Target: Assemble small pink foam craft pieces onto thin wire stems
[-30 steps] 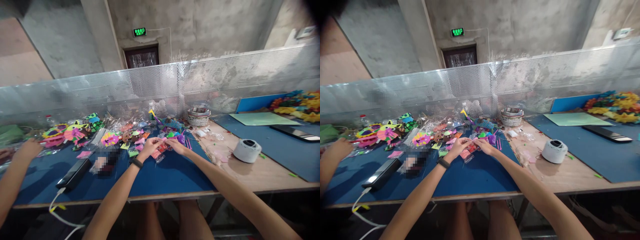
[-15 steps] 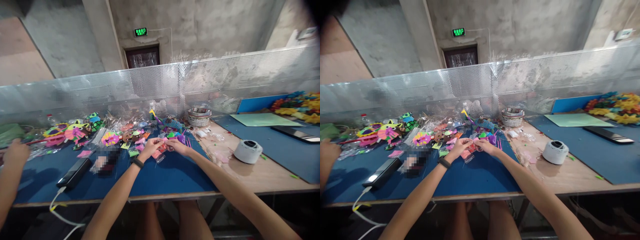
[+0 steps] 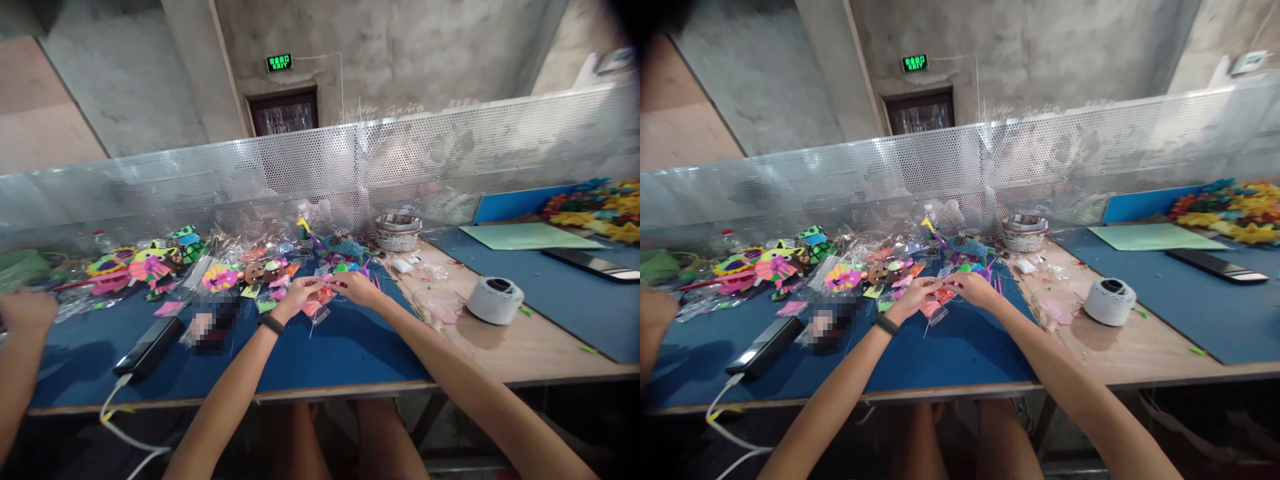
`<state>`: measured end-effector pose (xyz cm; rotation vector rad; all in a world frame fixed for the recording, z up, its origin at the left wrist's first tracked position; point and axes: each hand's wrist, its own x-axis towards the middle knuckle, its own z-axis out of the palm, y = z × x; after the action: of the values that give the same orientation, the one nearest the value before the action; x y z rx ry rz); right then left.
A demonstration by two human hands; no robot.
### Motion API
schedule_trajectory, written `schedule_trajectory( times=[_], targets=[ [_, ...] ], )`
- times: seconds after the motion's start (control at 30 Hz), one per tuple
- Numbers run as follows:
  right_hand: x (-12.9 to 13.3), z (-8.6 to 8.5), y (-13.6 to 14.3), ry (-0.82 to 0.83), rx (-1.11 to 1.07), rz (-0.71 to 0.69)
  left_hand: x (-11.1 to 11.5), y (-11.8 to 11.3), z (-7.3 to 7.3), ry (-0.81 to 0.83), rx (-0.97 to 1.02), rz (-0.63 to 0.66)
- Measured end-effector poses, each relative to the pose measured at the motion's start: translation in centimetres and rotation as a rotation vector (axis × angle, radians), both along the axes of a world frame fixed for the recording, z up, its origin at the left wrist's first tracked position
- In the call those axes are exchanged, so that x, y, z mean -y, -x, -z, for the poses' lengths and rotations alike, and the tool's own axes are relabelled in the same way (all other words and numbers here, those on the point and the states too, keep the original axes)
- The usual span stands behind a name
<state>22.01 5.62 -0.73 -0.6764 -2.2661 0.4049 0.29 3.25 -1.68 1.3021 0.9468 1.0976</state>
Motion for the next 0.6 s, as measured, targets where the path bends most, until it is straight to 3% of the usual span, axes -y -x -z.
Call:
schedule_trajectory(
  times=[0.27, 0.6],
  targets=[
    [0.6, 0.1, 0.7, 0.133, -0.125, 0.037, 0.4, -0.5, -0.3, -0.110, -0.048, -0.013],
    [0.4, 0.8, 1.9, 0.633, -0.326, -0.061, 0.4, -0.6, -0.6, -0.222, -0.121, -0.047]
  ],
)
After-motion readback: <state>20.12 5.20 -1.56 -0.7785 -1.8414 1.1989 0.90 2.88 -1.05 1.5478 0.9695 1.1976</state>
